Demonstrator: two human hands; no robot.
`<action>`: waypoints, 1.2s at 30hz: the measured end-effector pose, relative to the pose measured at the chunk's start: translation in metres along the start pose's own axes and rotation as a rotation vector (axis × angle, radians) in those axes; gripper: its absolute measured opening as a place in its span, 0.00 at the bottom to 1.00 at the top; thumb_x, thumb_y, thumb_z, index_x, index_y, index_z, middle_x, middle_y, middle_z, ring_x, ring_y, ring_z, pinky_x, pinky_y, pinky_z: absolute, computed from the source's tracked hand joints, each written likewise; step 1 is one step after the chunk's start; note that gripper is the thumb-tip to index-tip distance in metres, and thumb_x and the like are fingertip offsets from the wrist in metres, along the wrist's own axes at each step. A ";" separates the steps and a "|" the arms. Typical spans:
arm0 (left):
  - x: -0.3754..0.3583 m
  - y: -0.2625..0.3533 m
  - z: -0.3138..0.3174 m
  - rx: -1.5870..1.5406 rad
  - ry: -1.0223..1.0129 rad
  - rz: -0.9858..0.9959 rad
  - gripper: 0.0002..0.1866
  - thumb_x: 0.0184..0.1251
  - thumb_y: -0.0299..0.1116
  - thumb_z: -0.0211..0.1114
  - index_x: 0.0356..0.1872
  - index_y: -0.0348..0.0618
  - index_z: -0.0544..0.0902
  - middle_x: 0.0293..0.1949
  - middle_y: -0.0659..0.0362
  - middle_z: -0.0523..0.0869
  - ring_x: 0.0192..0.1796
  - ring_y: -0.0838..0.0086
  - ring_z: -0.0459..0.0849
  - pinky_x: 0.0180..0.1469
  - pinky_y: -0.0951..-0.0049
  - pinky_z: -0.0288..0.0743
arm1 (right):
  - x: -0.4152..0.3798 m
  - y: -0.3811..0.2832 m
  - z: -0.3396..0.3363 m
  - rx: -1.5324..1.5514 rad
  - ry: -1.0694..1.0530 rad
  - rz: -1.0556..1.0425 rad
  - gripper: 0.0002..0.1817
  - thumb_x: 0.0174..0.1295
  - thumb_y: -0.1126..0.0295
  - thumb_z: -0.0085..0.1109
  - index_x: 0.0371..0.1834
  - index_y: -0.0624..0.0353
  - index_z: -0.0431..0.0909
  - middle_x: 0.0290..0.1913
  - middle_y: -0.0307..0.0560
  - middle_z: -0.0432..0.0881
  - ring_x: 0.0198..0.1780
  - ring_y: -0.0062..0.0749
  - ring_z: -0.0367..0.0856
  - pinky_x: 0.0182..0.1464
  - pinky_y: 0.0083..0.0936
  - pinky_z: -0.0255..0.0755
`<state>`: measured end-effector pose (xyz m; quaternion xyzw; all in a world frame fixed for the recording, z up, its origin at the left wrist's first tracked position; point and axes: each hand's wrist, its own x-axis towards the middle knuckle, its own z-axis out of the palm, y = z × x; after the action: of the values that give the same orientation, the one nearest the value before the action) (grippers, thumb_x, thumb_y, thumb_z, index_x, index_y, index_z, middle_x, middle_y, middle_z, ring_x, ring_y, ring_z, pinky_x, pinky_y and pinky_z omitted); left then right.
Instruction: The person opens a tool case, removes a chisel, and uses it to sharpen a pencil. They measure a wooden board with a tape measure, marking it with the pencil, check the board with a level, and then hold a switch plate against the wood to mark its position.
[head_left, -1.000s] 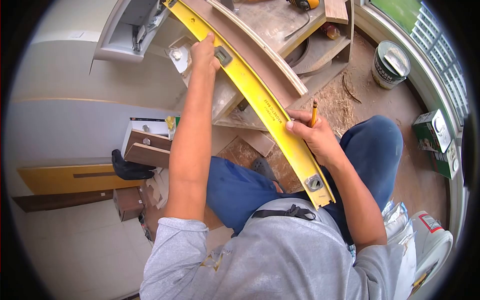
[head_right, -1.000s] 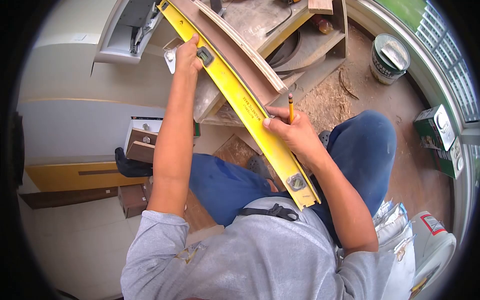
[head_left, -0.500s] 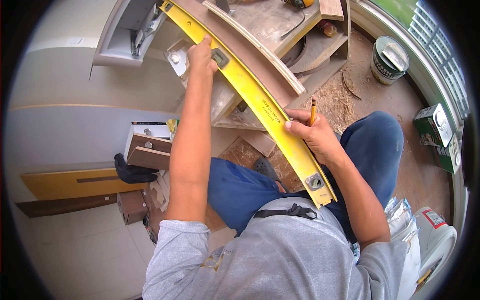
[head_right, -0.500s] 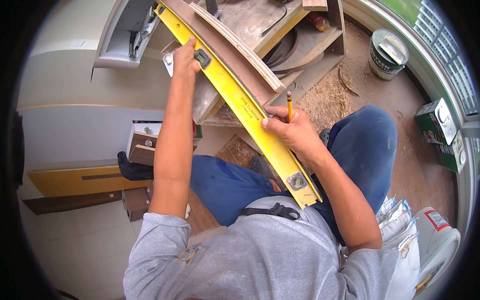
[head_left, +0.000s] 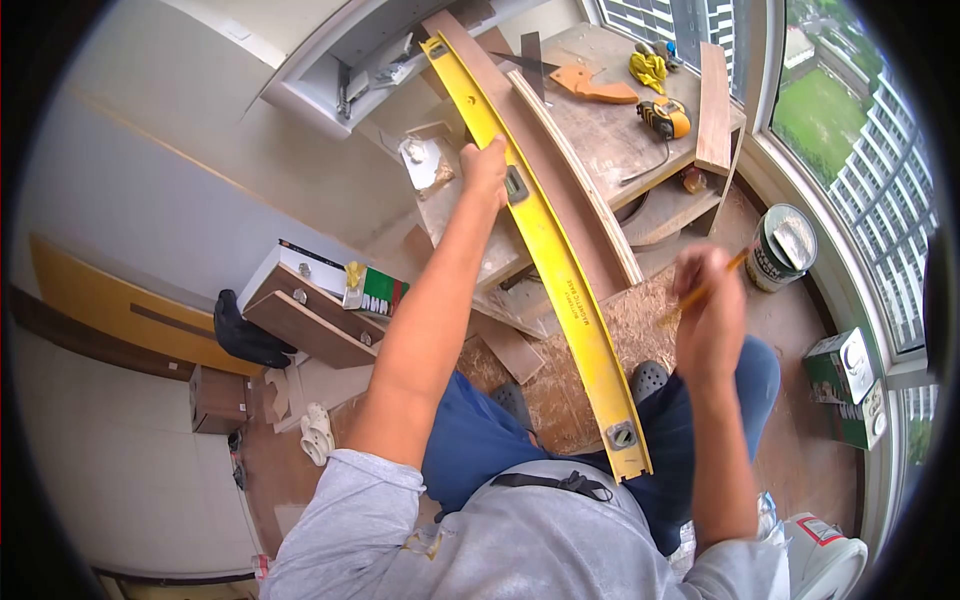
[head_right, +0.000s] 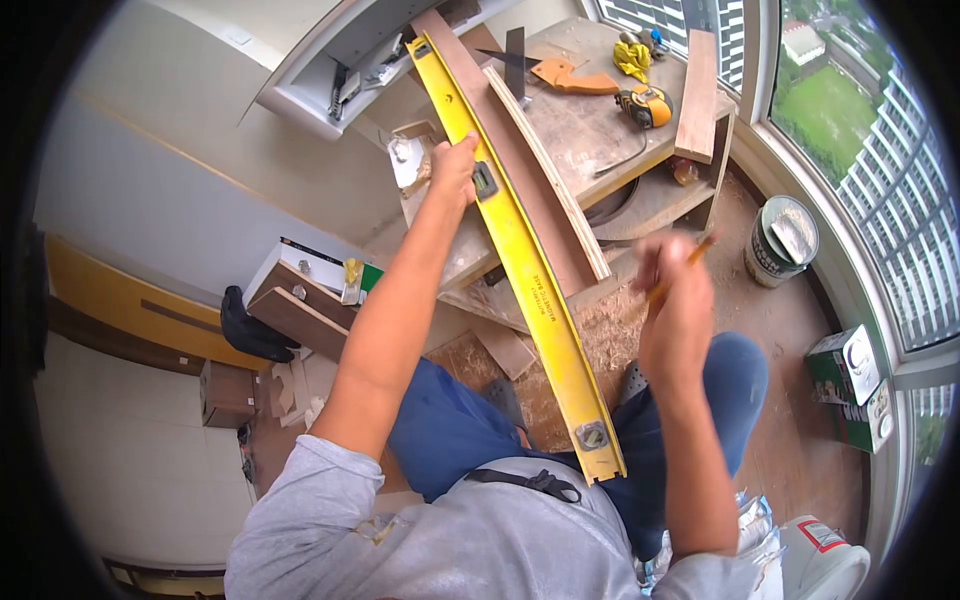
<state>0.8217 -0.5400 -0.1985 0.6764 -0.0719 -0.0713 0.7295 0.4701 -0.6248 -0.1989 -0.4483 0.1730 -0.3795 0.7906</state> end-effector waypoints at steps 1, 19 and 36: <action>0.005 -0.003 -0.002 0.012 -0.003 -0.015 0.13 0.71 0.26 0.64 0.49 0.24 0.82 0.45 0.49 0.88 0.42 0.66 0.86 0.45 0.62 0.80 | 0.021 -0.016 0.023 0.142 -0.005 -0.107 0.21 0.78 0.51 0.51 0.47 0.61 0.79 0.35 0.37 0.76 0.34 0.23 0.72 0.41 0.21 0.67; -0.001 0.001 -0.002 0.043 0.020 -0.060 0.12 0.73 0.30 0.64 0.48 0.28 0.81 0.42 0.51 0.86 0.39 0.67 0.84 0.41 0.61 0.80 | 0.274 0.063 0.185 -0.637 -0.019 -0.365 0.16 0.63 0.57 0.68 0.41 0.60 0.91 0.30 0.48 0.90 0.34 0.31 0.87 0.42 0.33 0.78; -0.001 0.002 -0.002 0.046 -0.037 -0.028 0.09 0.78 0.29 0.61 0.49 0.32 0.79 0.42 0.51 0.87 0.38 0.63 0.88 0.37 0.58 0.85 | 0.286 0.078 0.184 -0.653 -0.349 -0.338 0.19 0.62 0.62 0.68 0.46 0.69 0.89 0.39 0.54 0.90 0.40 0.33 0.87 0.47 0.30 0.79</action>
<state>0.8214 -0.5381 -0.1970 0.6927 -0.0774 -0.0924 0.7111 0.8042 -0.7104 -0.1467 -0.7557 0.0713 -0.3475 0.5505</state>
